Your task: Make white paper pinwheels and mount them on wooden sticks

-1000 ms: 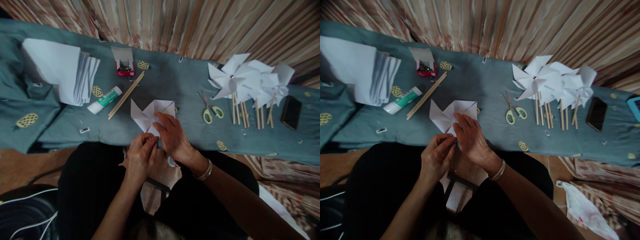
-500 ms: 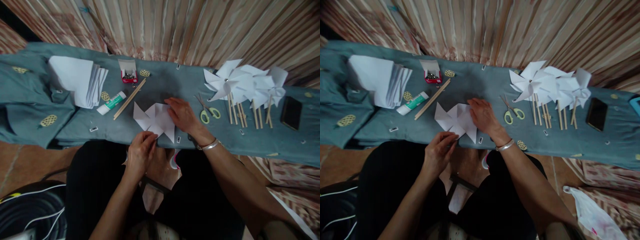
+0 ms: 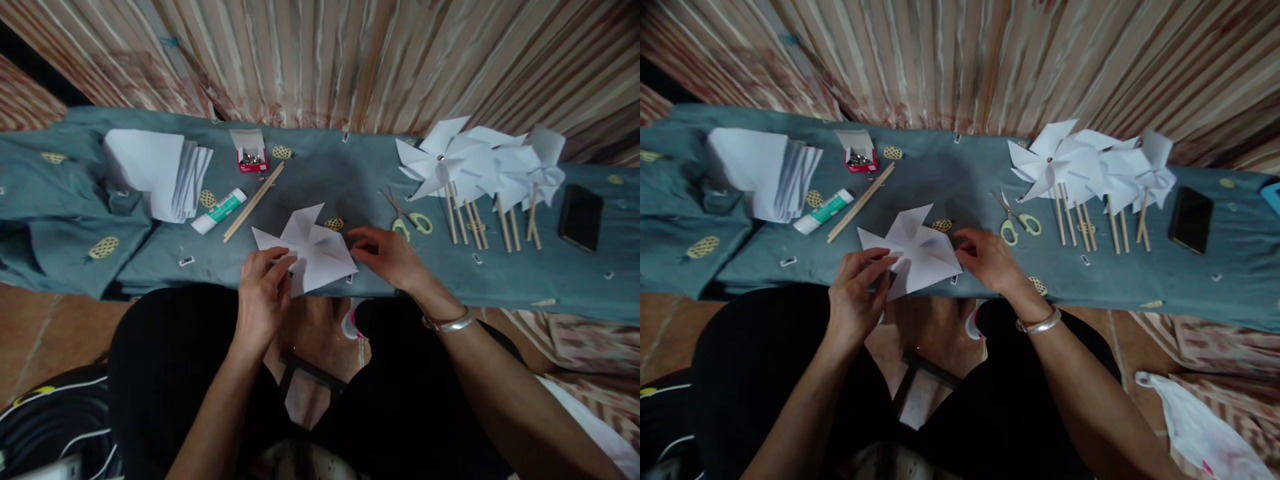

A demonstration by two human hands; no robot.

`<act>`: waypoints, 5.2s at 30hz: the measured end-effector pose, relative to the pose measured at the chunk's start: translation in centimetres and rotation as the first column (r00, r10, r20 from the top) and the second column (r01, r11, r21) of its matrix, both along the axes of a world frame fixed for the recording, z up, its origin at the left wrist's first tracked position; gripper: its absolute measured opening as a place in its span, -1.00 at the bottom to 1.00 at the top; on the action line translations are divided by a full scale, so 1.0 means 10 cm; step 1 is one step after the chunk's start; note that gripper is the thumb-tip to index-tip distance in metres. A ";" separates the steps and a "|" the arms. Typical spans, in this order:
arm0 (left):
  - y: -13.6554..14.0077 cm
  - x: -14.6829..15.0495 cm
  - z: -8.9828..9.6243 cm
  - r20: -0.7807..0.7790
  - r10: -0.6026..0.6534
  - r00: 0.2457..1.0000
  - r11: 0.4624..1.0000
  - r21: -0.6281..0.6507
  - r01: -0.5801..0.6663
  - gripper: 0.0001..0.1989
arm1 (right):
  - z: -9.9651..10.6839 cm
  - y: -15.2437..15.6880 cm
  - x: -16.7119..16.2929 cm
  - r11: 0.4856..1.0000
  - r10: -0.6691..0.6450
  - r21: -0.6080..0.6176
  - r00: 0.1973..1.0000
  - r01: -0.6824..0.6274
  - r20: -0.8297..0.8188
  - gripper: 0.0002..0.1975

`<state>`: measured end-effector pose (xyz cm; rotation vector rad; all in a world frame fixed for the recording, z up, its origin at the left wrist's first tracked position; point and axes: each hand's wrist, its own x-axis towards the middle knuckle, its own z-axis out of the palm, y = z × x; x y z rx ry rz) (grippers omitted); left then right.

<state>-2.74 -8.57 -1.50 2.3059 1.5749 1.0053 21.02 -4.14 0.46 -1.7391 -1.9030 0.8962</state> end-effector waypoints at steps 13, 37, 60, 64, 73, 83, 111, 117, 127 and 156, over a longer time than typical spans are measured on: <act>-0.24 0.28 -0.19 0.033 -0.139 0.990 0.989 -0.045 0.140 -0.81 | -0.03 -0.25 -0.04 0.945 0.159 0.277 0.984 -0.175 0.079 -0.67; -0.21 0.12 -0.17 -0.038 -0.107 0.994 0.994 -0.016 0.106 -0.79 | 0.08 -0.33 -0.18 0.963 0.265 0.077 0.962 -0.260 -0.066 -0.69; -0.16 0.12 -0.17 0.128 0.011 0.992 0.999 -0.043 -0.005 -0.81 | 0.06 -0.22 -0.46 0.992 0.119 0.071 0.973 -0.107 -0.198 -0.89; -0.15 0.13 -0.16 0.170 0.050 0.984 0.998 -0.043 -0.044 -0.77 | 0.05 -0.23 -0.57 0.989 0.056 0.143 0.993 -0.041 -0.101 -0.90; -0.14 0.11 -0.16 0.228 0.074 0.971 0.993 -0.102 -0.052 -0.98 | 0.03 -0.28 -0.62 0.814 0.204 0.485 0.940 -0.318 0.274 -0.85; -0.12 0.10 -0.14 0.224 -0.016 0.975 0.985 -0.161 0.054 -0.83 | -0.04 -0.30 -0.60 0.792 0.262 0.450 0.896 -0.413 0.360 -0.68; -0.08 0.10 -0.14 0.252 -0.012 0.968 0.977 -0.203 0.066 -0.83 | -0.15 -0.36 -0.68 0.793 0.236 0.420 0.858 -0.441 0.455 -0.73; -0.08 0.10 -0.14 0.243 -0.017 0.970 0.978 -0.200 0.068 -0.83 | -0.15 -0.36 -0.69 0.795 0.219 0.423 0.856 -0.435 0.469 -0.76; -0.10 0.12 -0.15 0.282 -0.001 0.960 0.978 -0.201 0.060 -0.82 | -0.13 -0.36 -0.69 0.785 0.214 0.440 0.857 -0.436 0.468 -0.77; -0.11 0.14 -0.17 0.220 0.018 0.975 0.978 -0.208 0.029 -0.81 | -0.18 -0.35 -0.69 0.786 0.204 0.446 0.862 -0.427 0.465 -0.74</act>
